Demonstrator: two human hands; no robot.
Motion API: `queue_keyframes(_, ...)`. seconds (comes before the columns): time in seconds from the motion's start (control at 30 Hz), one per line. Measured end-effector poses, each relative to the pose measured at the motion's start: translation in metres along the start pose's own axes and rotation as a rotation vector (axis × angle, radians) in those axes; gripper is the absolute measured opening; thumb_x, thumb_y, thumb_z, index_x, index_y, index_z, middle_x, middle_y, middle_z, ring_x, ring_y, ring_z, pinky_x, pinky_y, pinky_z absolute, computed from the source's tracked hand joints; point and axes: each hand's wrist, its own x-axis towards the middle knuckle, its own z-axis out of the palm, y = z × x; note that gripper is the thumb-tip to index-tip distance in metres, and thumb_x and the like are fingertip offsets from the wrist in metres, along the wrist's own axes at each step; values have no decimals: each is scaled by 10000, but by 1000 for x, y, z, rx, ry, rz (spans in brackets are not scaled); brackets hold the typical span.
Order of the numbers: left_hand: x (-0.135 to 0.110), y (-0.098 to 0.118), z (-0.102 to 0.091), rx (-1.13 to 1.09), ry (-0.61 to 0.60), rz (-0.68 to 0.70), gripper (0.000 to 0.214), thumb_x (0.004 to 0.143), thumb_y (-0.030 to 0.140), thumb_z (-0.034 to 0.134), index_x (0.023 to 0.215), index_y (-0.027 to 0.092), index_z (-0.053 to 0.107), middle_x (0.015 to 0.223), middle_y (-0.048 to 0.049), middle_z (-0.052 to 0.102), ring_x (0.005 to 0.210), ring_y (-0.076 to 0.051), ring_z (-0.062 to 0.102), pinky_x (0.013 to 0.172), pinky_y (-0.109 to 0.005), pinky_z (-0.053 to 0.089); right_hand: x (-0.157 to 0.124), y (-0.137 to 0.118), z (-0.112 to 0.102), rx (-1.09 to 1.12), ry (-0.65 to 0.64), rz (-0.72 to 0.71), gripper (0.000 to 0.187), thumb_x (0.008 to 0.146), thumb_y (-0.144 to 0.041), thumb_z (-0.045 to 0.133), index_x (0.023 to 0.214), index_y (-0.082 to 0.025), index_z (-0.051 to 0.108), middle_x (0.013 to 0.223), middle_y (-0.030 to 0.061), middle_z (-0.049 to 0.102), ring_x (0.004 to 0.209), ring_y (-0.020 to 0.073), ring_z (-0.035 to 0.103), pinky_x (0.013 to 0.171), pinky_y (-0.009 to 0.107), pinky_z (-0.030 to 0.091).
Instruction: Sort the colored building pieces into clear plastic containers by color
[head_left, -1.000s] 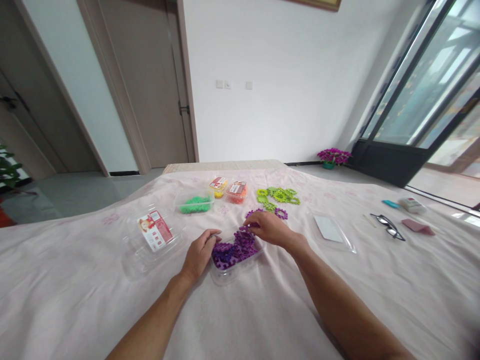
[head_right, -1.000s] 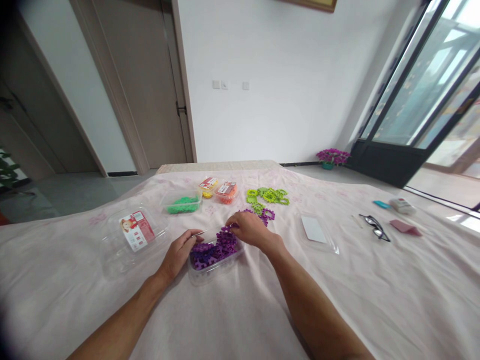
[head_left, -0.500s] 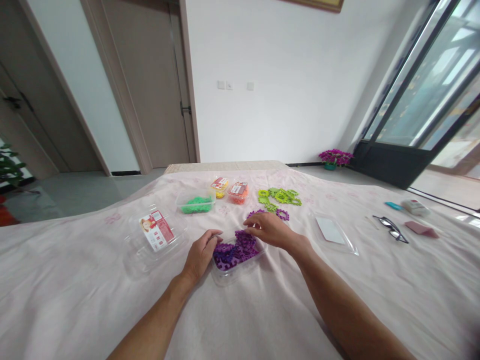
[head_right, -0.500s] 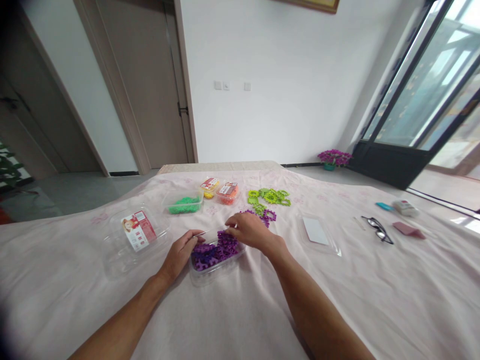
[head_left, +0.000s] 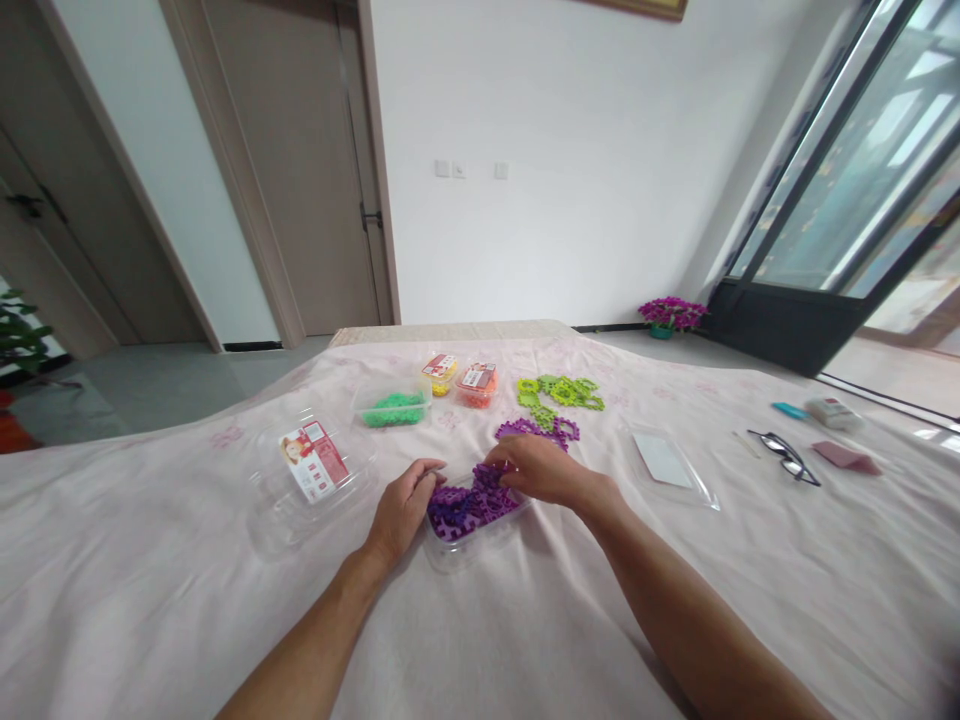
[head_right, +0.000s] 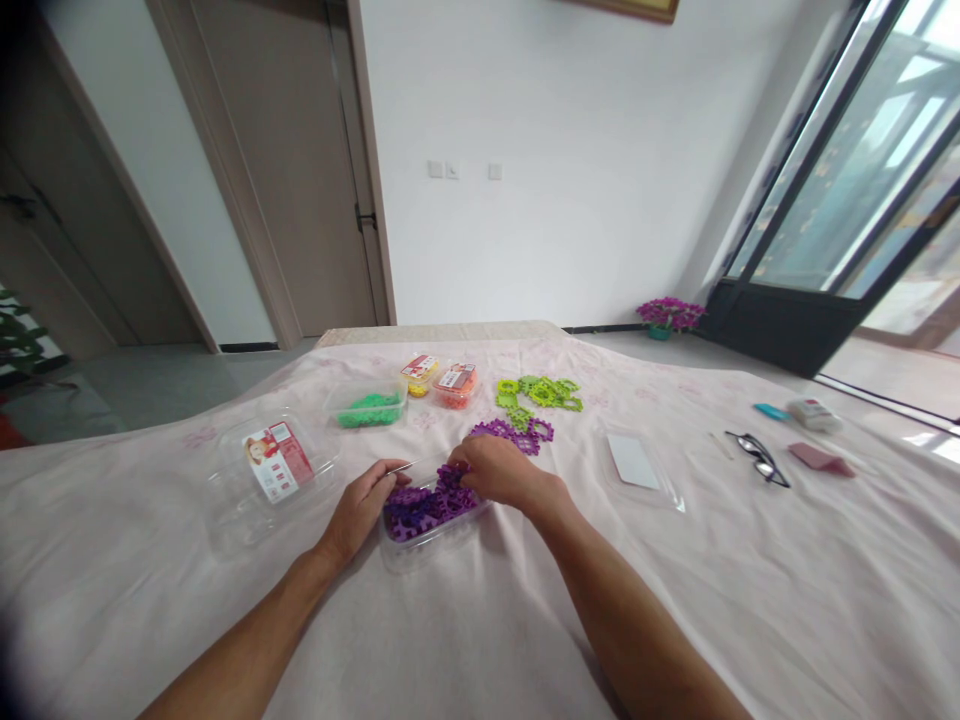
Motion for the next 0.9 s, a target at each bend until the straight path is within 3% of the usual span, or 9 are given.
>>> queue_keyframes(0.17, 1, -2, 0, -1, 9, 6, 356, 917, 417, 477, 1122, 203, 676, 1007, -71, 769, 981, -229, 714, 897, -322, 528, 0, 0, -4, 18, 47, -29, 281, 787, -76, 615, 956, -235, 775, 896, 32, 746, 832, 173, 653, 698, 251, 405)
queue_keyframes(0.4, -2, -1, 1, 6, 8, 43, 422, 978, 493, 395, 1138, 212, 666, 1005, -71, 750, 972, -224, 702, 903, -336, 525, 3, -21, -3, 177, 337, -112, 228, 940, -188, 584, 1101, -223, 741, 986, 60, 742, 922, 181, 663, 847, 287, 478)
queue_keyframes(0.57, -5, 3, 1, -28, 23, 50, 500, 999, 544, 318, 1179, 208, 642, 1016, -67, 734, 980, -223, 696, 923, -352, 523, 6, -23, 9, 247, 297, -171, 202, 913, -250, 655, 1097, -226, 733, 1070, 67, 737, 1011, 205, 669, 908, 318, 502)
queue_keyframes(0.77, -5, 7, -1, 129, 40, 230, 373, 982, 443, 426, 1163, 232, 675, 1220, -83, 650, 1182, -233, 606, 1072, -357, 438, 2, 13, -4, 131, 395, 65, 211, 937, -224, 580, 1079, -217, 736, 1086, 78, 735, 1017, 218, 670, 913, 329, 489)
queue_keyframes(0.9, -6, 8, -3, 221, -38, 324, 353, 973, 405, 446, 1095, 250, 738, 1331, -79, 589, 1278, -238, 541, 1127, -349, 387, -5, 54, -5, -29, 325, 330, 324, 919, -233, 571, 1212, -176, 696, 1207, 128, 695, 1112, 264, 640, 954, 348, 458)
